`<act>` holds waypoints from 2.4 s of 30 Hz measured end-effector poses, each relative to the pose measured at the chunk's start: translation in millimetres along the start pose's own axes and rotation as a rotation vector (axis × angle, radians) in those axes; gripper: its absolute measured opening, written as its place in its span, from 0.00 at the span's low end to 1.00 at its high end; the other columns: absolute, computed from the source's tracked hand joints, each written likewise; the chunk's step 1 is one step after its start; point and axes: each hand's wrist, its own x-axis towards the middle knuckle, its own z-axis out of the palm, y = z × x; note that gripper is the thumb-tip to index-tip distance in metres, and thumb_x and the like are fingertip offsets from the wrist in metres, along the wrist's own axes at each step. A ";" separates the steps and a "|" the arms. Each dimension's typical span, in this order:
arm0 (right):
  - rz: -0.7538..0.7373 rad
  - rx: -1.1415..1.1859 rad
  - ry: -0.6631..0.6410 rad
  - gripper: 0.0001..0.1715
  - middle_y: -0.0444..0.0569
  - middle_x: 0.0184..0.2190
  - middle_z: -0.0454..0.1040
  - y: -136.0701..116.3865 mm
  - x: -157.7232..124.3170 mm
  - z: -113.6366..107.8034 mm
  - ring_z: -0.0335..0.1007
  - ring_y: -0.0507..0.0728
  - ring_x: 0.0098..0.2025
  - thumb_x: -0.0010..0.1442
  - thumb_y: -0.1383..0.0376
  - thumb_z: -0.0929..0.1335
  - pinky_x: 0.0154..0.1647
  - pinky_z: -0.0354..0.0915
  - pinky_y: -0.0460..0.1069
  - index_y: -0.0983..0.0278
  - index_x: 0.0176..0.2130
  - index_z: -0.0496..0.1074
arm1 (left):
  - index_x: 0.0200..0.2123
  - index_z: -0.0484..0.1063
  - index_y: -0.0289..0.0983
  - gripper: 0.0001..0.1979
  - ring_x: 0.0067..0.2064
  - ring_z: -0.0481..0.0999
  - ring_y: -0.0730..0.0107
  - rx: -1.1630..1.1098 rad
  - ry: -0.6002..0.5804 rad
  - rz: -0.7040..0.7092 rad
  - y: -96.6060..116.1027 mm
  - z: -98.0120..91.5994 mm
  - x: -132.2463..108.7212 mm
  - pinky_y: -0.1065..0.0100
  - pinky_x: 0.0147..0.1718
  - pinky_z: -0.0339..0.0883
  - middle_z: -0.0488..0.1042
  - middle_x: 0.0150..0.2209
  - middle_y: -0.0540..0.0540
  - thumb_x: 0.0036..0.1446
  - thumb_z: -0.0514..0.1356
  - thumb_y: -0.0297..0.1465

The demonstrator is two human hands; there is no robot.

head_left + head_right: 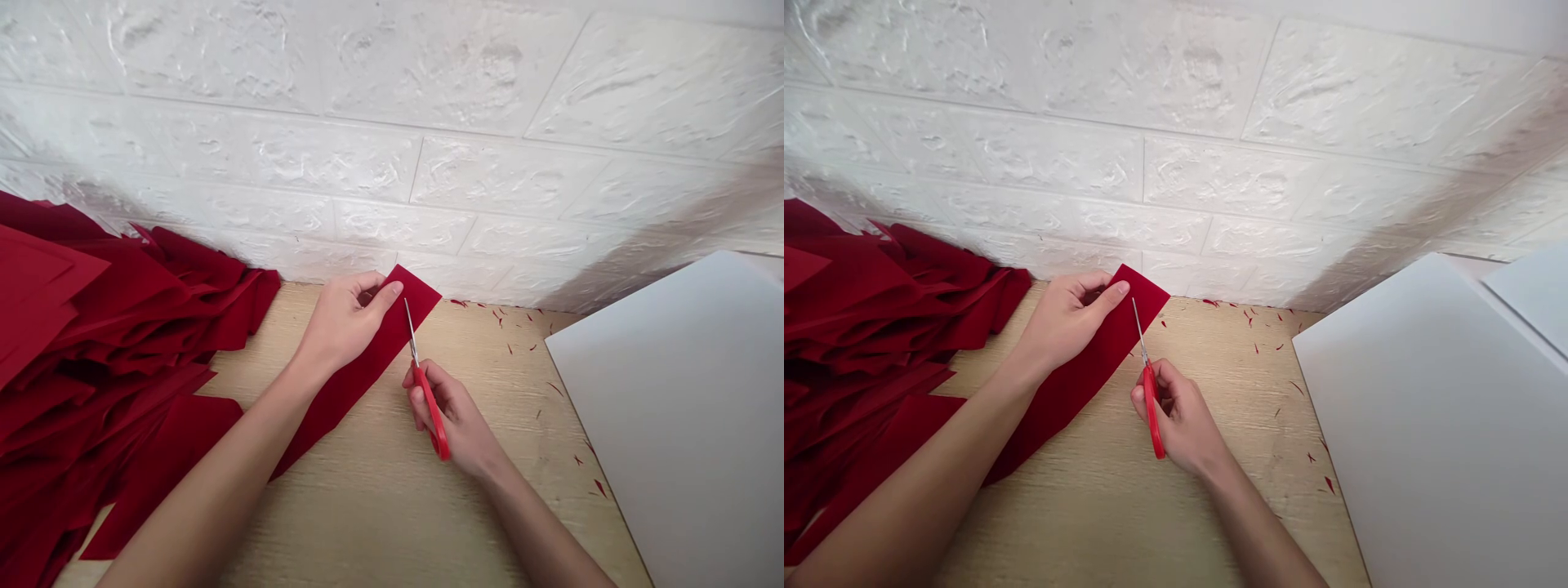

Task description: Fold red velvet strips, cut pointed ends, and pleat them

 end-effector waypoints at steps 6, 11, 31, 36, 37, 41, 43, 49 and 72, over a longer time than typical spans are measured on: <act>-0.012 0.004 -0.022 0.27 0.37 0.24 0.59 -5.4 -0.4 1.2 0.54 0.49 0.24 0.62 0.42 0.68 0.25 0.51 0.47 0.60 0.34 0.60 | 0.30 0.75 0.37 0.14 0.28 0.66 0.70 -0.012 -0.021 -0.014 1.3 -0.4 -0.6 0.67 0.27 0.56 0.73 0.27 0.50 0.64 0.58 0.38; -0.010 0.011 -0.017 0.26 0.37 0.23 0.58 -2.9 1.6 1.4 0.52 0.48 0.23 0.61 0.43 0.70 0.24 0.50 0.47 0.60 0.32 0.60 | 0.30 0.76 0.36 0.14 0.28 0.66 0.71 -0.020 -0.028 -0.023 1.3 -0.3 -0.3 0.68 0.27 0.56 0.72 0.27 0.50 0.64 0.57 0.38; -0.052 0.035 0.033 0.30 0.36 0.20 0.58 2.9 4.2 7.5 0.52 0.47 0.20 0.61 0.38 0.67 0.20 0.49 0.46 0.60 0.31 0.61 | 0.26 0.73 0.36 0.16 0.24 0.61 0.75 -0.020 -0.035 -0.055 3.9 -0.1 -2.6 0.69 0.23 0.51 0.66 0.23 0.52 0.64 0.58 0.38; -0.006 0.045 0.049 0.31 0.35 0.19 0.58 2.5 2.9 9.2 0.52 0.47 0.18 0.58 0.37 0.68 0.18 0.51 0.45 0.60 0.30 0.61 | 0.34 0.76 0.38 0.09 0.30 0.71 0.72 -0.113 0.009 -0.020 -1.0 2.1 -1.7 0.71 0.28 0.61 0.77 0.30 0.50 0.62 0.60 0.36; -0.002 0.048 0.049 0.31 0.35 0.19 0.58 2.6 2.7 9.4 0.52 0.47 0.18 0.58 0.37 0.68 0.18 0.52 0.45 0.60 0.29 0.61 | 0.35 0.75 0.38 0.08 0.30 0.72 0.72 -0.127 0.038 -0.025 -1.7 2.5 -1.3 0.72 0.28 0.62 0.77 0.30 0.50 0.61 0.61 0.37; 0.008 0.054 0.051 0.30 0.36 0.19 0.59 3.2 1.9 9.9 0.53 0.47 0.17 0.59 0.38 0.68 0.17 0.52 0.45 0.61 0.29 0.62 | 0.32 0.71 0.37 0.09 0.26 0.70 0.75 -0.090 0.124 -0.073 -1.8 2.8 0.0 0.72 0.26 0.61 0.76 0.26 0.52 0.59 0.64 0.37; 0.012 0.060 0.050 0.31 0.35 0.19 0.58 2.3 1.4 10.5 0.52 0.47 0.17 0.59 0.37 0.67 0.18 0.53 0.45 0.60 0.29 0.61 | 0.31 0.71 0.37 0.09 0.26 0.70 0.76 -0.081 0.117 -0.074 -0.9 2.4 0.2 0.72 0.26 0.60 0.76 0.25 0.52 0.59 0.64 0.36; -0.028 0.063 0.031 0.31 0.36 0.19 0.58 -5.3 3.1 12.4 0.56 0.48 0.19 0.60 0.37 0.66 0.21 0.56 0.46 0.60 0.31 0.60 | 0.31 0.70 0.38 0.09 0.26 0.71 0.76 -0.112 0.068 -0.064 1.0 1.4 -1.1 0.72 0.25 0.60 0.78 0.26 0.52 0.60 0.63 0.35; -0.032 0.076 0.053 0.31 0.35 0.18 0.59 -4.0 5.8 14.2 0.55 0.48 0.18 0.60 0.36 0.65 0.20 0.57 0.46 0.60 0.30 0.60 | 0.29 0.69 0.39 0.09 0.23 0.68 0.76 -0.144 0.010 -0.118 0.3 1.9 0.4 0.72 0.21 0.57 0.76 0.24 0.51 0.59 0.63 0.35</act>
